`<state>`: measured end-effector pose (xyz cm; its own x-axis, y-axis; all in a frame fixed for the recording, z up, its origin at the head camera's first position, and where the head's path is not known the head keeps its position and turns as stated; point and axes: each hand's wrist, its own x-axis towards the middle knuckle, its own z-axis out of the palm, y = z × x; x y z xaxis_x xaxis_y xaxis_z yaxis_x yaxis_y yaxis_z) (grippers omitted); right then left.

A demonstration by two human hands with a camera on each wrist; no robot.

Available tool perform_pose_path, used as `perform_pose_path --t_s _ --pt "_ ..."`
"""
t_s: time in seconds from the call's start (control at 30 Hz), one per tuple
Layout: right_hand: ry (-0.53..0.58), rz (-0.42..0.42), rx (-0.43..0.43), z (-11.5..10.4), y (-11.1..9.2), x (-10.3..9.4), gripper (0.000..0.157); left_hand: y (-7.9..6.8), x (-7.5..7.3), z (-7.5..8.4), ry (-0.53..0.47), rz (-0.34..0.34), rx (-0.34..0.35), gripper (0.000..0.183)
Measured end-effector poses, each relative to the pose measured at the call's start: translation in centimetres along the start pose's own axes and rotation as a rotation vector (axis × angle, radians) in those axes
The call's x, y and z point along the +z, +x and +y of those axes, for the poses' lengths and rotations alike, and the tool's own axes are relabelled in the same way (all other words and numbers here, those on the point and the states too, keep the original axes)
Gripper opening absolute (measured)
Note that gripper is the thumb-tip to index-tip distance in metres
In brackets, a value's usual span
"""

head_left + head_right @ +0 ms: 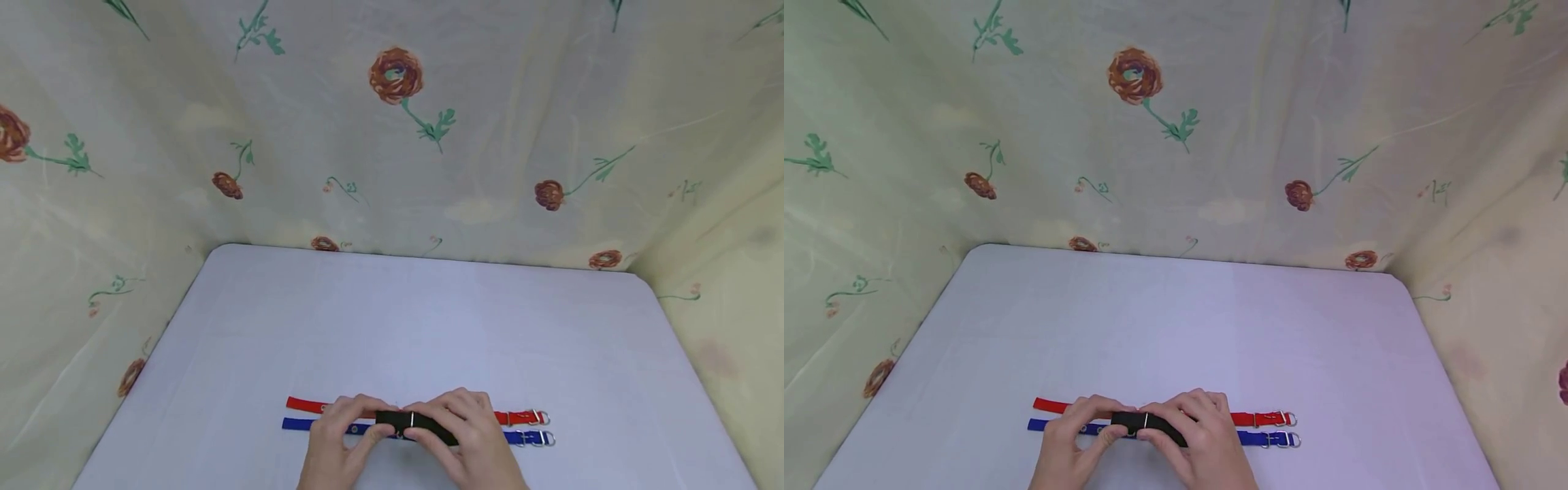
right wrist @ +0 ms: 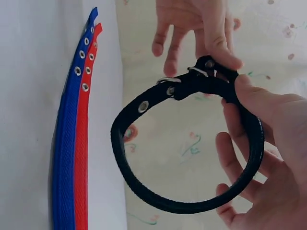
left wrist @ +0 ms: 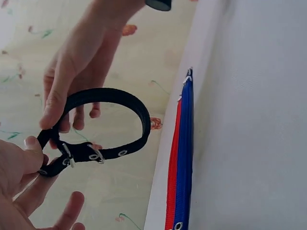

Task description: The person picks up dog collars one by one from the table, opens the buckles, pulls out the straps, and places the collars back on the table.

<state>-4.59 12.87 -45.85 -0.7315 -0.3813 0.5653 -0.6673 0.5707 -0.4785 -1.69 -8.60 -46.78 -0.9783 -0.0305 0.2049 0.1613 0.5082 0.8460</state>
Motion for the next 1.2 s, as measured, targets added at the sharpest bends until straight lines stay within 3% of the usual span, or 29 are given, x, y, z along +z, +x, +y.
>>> perform_pose_path --t_s 0.13,0.23,0.63,0.83,0.93,1.03,1.2 --pt "0.037 0.014 0.117 0.0 -0.2 -0.3 0.032 0.4 -0.7 0.3 -0.211 -0.114 -0.192 0.017" --pt "0.055 0.015 0.159 -0.1 -0.3 -0.5 0.035 0.5 -1.0 0.3 -0.299 -0.16 -0.271 0.019" --pt "0.045 -0.017 0.193 -0.2 -0.3 -0.7 0.034 0.4 -1.1 0.2 -0.335 -0.178 -0.286 0.021" --pt "0.089 -0.035 0.223 -0.6 -0.4 -0.4 0.032 0.2 -1.0 0.2 -0.35 -0.195 -0.331 0.029" --pt "0.118 -0.043 0.217 -0.8 -0.5 -0.1 0.031 0.0 -0.8 0.1 -0.325 -0.207 -0.301 0.031" --pt "0.16 -0.048 0.237 -1.0 -0.5 0.0 0.029 -0.2 -0.3 0.0 -0.288 -0.21 -0.216 0.026" --pt "0.31 -0.072 0.4 -1.6 -0.5 -0.1 0.023 -0.5 0.3 -0.4 -0.232 -0.215 -0.098 0.021"
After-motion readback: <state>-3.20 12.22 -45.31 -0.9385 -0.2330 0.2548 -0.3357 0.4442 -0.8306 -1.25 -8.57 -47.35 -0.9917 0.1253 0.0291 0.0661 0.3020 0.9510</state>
